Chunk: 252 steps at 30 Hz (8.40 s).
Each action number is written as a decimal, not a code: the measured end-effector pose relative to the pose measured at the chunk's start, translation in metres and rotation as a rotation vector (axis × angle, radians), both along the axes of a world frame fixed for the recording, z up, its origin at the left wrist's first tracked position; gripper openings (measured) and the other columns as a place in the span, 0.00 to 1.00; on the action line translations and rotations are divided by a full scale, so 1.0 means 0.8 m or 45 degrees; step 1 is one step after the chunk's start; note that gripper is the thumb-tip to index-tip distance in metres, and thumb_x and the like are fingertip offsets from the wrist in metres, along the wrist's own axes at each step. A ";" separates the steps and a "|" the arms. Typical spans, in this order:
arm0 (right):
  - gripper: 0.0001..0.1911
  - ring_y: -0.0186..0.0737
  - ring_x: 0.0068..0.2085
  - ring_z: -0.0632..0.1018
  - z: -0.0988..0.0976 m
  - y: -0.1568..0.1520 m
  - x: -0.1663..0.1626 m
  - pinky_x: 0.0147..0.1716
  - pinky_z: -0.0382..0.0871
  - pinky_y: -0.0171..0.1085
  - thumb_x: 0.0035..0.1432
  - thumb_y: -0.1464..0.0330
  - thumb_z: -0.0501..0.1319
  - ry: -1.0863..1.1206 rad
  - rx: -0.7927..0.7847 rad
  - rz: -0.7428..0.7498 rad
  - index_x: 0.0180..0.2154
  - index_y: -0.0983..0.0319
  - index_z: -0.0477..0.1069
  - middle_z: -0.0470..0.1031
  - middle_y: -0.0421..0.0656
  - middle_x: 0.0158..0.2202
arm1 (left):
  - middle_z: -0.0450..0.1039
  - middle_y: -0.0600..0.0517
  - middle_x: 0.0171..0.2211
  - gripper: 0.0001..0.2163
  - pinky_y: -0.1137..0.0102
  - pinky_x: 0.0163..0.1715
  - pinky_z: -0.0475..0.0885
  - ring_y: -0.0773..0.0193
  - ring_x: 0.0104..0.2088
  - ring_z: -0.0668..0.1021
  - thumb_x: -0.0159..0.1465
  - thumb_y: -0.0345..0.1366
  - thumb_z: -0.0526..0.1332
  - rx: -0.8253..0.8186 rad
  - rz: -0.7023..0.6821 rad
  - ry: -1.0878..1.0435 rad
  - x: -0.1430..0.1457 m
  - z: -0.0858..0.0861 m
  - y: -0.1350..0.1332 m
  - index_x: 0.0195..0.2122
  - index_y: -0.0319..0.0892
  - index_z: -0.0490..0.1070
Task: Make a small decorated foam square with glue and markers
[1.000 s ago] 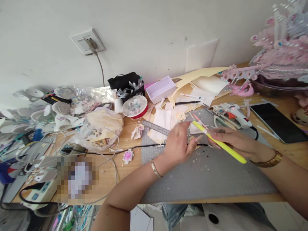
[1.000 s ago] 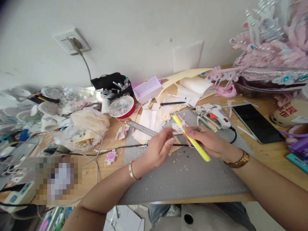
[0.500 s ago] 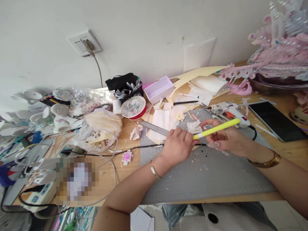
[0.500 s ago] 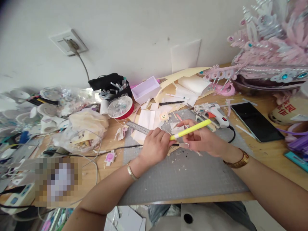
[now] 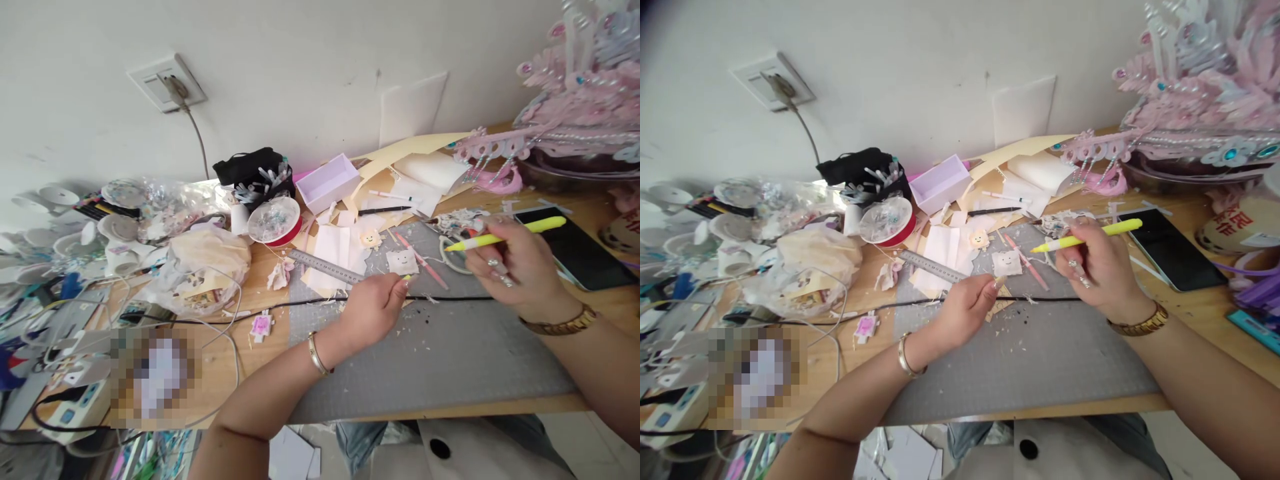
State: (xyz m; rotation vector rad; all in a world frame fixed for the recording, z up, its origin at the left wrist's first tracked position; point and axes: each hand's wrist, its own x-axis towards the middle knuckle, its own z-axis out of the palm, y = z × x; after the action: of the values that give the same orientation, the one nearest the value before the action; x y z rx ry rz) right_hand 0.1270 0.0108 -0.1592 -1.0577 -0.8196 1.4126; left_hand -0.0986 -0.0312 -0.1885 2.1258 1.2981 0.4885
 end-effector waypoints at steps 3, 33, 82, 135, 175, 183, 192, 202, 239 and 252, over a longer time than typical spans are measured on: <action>0.21 0.27 0.12 0.53 -0.011 0.000 -0.004 0.12 0.45 0.36 0.53 0.59 0.68 -0.025 0.013 -0.002 0.19 0.57 0.60 0.53 0.33 0.11 | 0.73 0.48 0.30 0.18 0.68 0.33 0.66 0.59 0.33 0.75 0.75 0.42 0.46 0.235 0.101 0.363 -0.002 -0.004 0.007 0.34 0.41 0.69; 0.11 0.39 0.25 0.75 -0.072 -0.013 -0.029 0.24 0.69 0.39 0.59 0.56 0.65 -0.944 0.476 -0.015 0.37 0.56 0.72 0.76 0.41 0.29 | 0.56 0.31 0.69 0.35 0.50 0.60 0.63 0.40 0.67 0.63 0.69 0.58 0.51 0.645 0.045 0.656 0.028 -0.048 -0.044 0.67 0.35 0.59; 0.13 0.43 0.25 0.74 -0.089 0.000 -0.021 0.27 0.67 0.43 0.61 0.54 0.62 -1.286 0.541 -0.233 0.33 0.55 0.72 0.75 0.43 0.25 | 0.59 0.40 0.69 0.37 0.49 0.65 0.59 0.45 0.68 0.60 0.71 0.59 0.43 0.629 -0.013 0.712 0.024 -0.049 -0.039 0.68 0.32 0.59; 0.05 0.39 0.23 0.73 -0.087 -0.002 -0.020 0.22 0.66 0.40 0.61 0.62 0.63 -1.188 0.696 -0.100 0.36 0.56 0.73 0.76 0.41 0.27 | 0.60 0.40 0.69 0.35 0.51 0.62 0.61 0.47 0.66 0.62 0.72 0.57 0.42 0.732 0.002 0.753 0.025 -0.051 -0.041 0.67 0.34 0.61; 0.03 0.41 0.27 0.75 -0.084 -0.005 -0.020 0.27 0.68 0.41 0.58 0.66 0.63 -1.198 0.656 -0.162 0.32 0.56 0.71 0.76 0.40 0.27 | 0.61 0.41 0.68 0.35 0.51 0.61 0.62 0.47 0.66 0.62 0.72 0.57 0.43 0.694 -0.007 0.768 0.025 -0.049 -0.042 0.67 0.33 0.61; 0.05 0.41 0.27 0.74 -0.080 -0.006 -0.020 0.27 0.68 0.41 0.59 0.63 0.63 -1.191 0.656 -0.123 0.31 0.55 0.70 0.76 0.41 0.27 | 0.59 0.40 0.69 0.35 0.51 0.61 0.62 0.46 0.66 0.61 0.72 0.57 0.42 0.694 -0.010 0.768 0.026 -0.050 -0.041 0.68 0.33 0.60; 0.06 0.42 0.27 0.73 -0.082 -0.005 -0.019 0.26 0.66 0.41 0.58 0.63 0.64 -1.169 0.622 -0.149 0.30 0.55 0.70 0.74 0.40 0.25 | 0.59 0.40 0.69 0.35 0.52 0.61 0.62 0.47 0.66 0.61 0.72 0.57 0.42 0.690 -0.009 0.777 0.025 -0.051 -0.042 0.68 0.34 0.60; 0.07 0.41 0.25 0.71 -0.082 -0.005 -0.018 0.23 0.64 0.41 0.58 0.61 0.64 -1.193 0.596 -0.188 0.29 0.55 0.70 0.72 0.40 0.24 | 0.60 0.40 0.69 0.35 0.52 0.61 0.62 0.46 0.66 0.63 0.72 0.57 0.43 0.689 -0.014 0.765 0.025 -0.049 -0.042 0.67 0.33 0.60; 0.07 0.39 0.23 0.68 -0.082 -0.005 -0.017 0.23 0.61 0.39 0.55 0.64 0.64 -1.067 0.560 -0.166 0.27 0.55 0.69 0.67 0.37 0.21 | 0.60 0.41 0.69 0.36 0.51 0.61 0.63 0.47 0.65 0.64 0.72 0.57 0.42 0.651 -0.014 0.764 0.025 -0.047 -0.041 0.68 0.33 0.59; 0.04 0.39 0.24 0.69 -0.084 -0.004 -0.017 0.24 0.62 0.40 0.54 0.66 0.63 -1.170 0.585 -0.196 0.28 0.56 0.70 0.71 0.39 0.22 | 0.60 0.41 0.69 0.36 0.51 0.61 0.62 0.46 0.65 0.63 0.72 0.57 0.42 0.664 -0.009 0.751 0.025 -0.048 -0.041 0.68 0.32 0.59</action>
State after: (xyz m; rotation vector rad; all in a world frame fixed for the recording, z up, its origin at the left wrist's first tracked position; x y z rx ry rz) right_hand 0.1133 0.0077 -0.2265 -1.3564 -1.5821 0.5026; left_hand -0.0786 -0.0638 -0.2273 2.8545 1.6006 0.2068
